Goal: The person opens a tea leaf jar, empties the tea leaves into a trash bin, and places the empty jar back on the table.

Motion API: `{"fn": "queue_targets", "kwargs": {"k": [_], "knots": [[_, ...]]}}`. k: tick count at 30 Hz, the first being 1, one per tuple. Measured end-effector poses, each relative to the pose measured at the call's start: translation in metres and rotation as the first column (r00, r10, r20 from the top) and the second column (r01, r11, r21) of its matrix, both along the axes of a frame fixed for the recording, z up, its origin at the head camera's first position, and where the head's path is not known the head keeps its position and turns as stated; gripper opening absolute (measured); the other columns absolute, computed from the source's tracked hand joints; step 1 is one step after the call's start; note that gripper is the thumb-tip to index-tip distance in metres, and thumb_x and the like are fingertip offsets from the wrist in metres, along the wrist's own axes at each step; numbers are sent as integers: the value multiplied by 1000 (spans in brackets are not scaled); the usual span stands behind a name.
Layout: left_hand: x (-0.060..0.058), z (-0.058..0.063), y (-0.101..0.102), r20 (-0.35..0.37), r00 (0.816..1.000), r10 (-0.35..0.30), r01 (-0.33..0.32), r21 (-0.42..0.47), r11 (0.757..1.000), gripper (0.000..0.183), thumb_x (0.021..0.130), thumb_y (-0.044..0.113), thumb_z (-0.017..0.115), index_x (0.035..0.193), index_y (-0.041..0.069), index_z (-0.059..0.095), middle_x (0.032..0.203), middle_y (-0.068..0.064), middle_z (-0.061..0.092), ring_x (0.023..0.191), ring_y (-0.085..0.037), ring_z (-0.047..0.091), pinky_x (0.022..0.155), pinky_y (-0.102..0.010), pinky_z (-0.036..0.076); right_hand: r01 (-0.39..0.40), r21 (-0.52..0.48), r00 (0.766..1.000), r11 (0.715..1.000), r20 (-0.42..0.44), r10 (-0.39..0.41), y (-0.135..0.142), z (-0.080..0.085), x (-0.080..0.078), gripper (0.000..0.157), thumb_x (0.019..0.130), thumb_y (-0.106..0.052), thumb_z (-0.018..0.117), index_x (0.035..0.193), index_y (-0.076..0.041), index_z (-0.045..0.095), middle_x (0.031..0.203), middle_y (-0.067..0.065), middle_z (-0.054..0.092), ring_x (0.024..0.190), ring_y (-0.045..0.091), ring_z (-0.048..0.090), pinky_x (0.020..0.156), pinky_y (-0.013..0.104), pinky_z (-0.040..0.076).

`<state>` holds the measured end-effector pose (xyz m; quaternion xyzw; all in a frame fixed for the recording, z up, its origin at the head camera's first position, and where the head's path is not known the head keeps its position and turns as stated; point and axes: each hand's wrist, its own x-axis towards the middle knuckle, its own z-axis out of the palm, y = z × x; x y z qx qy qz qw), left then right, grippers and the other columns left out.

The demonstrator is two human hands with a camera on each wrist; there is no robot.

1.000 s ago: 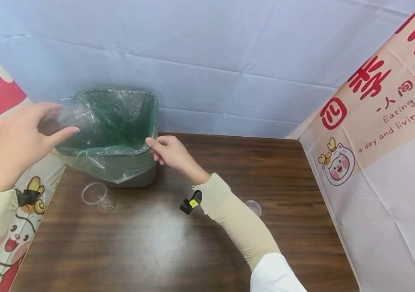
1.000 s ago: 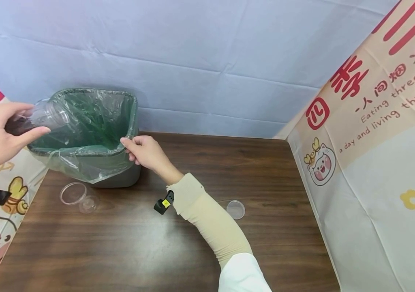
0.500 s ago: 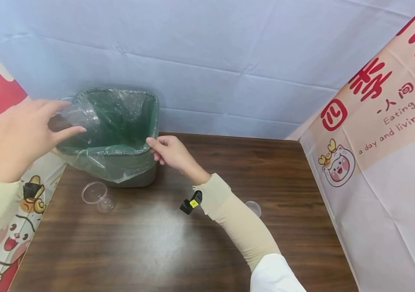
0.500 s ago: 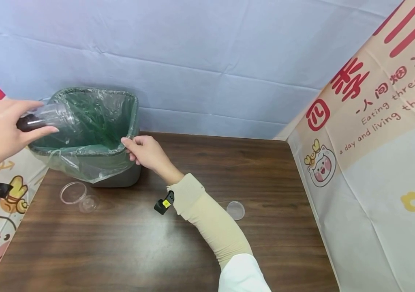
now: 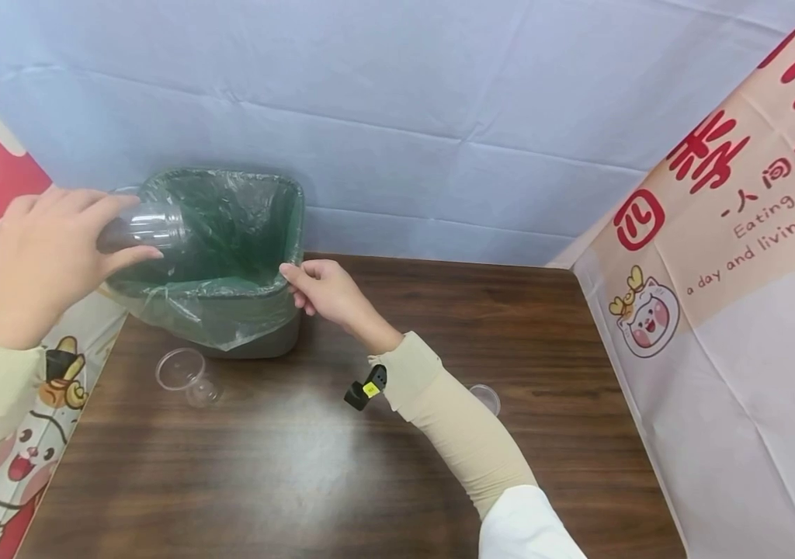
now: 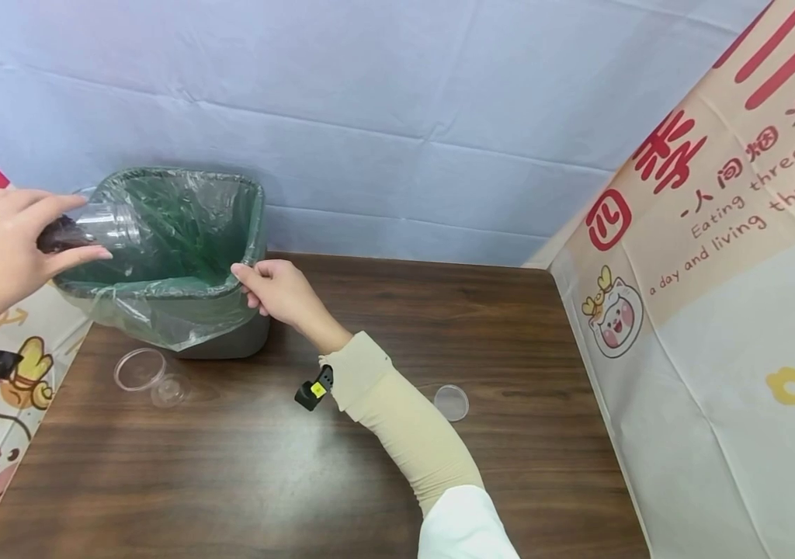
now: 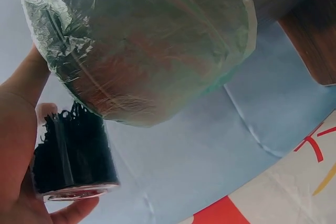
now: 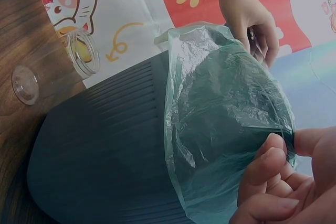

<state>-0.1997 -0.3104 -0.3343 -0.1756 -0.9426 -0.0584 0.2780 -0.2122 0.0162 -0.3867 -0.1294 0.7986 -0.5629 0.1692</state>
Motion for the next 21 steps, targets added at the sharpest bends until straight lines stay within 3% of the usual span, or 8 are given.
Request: {"fn": "queue_targets", "kwargs": {"k": [2, 4, 5, 10, 18, 21], "knots": [[0, 0, 1, -25, 1000, -5, 5, 0, 1000, 93, 81, 89, 46, 127, 12, 66, 118, -23, 68, 103, -48, 58, 84, -62, 37, -5, 1, 1000, 1000, 1, 5, 0, 1, 0, 41, 105, -39, 57, 78, -8, 60, 71, 14, 59, 56, 16, 50, 57, 25, 40], [0, 0, 3, -37, 999, -3, 3, 1, 1000, 105, 81, 95, 22, 126, 11, 67, 119, -23, 68, 105, -47, 57, 86, -62, 35, -6, -1, 1000, 1000, 3, 6, 0, 1, 1, 41, 105, -39, 57, 78, -8, 60, 72, 15, 60, 55, 15, 50, 58, 25, 40], [0, 0, 4, -39, 999, 0, 0, -2, 1000, 107, 81, 95, 18, 126, 11, 67, 120, -24, 67, 106, -47, 56, 87, -62, 35, -8, -1, 1000, 1000, 3, 8, 1, 2, 1, 41, 105, -39, 57, 78, -8, 60, 72, 15, 59, 55, 15, 50, 58, 25, 40], [2, 2, 6, -33, 999, 7, -7, -13, 1000, 108, 81, 95, 16, 126, 10, 66, 122, -24, 66, 109, -47, 54, 91, -63, 34, -8, -3, 1000, 1000, 6, 8, 0, 2, 2, 41, 105, -40, 57, 78, -9, 60, 73, 17, 60, 55, 14, 49, 57, 25, 39], [0, 0, 5, -103, 994, -39, 36, -32, 999, 101, 86, 91, 19, 125, 11, 68, 119, -23, 68, 107, -47, 57, 95, -63, 34, -4, -13, 1000, 1000, -6, 4, 1, 0, 1, 41, 105, -39, 57, 78, -8, 60, 68, 11, 59, 57, 21, 51, 57, 25, 40], [-1, -1, 4, -107, 993, -55, 50, -45, 998, 100, 87, 90, 20, 127, 11, 68, 120, -23, 67, 107, -47, 58, 96, -63, 34, -5, -17, 1000, 1000, -4, 4, 0, 1, 1, 40, 105, -38, 57, 78, -8, 60, 69, 12, 59, 55, 16, 50, 56, 24, 40]]}}
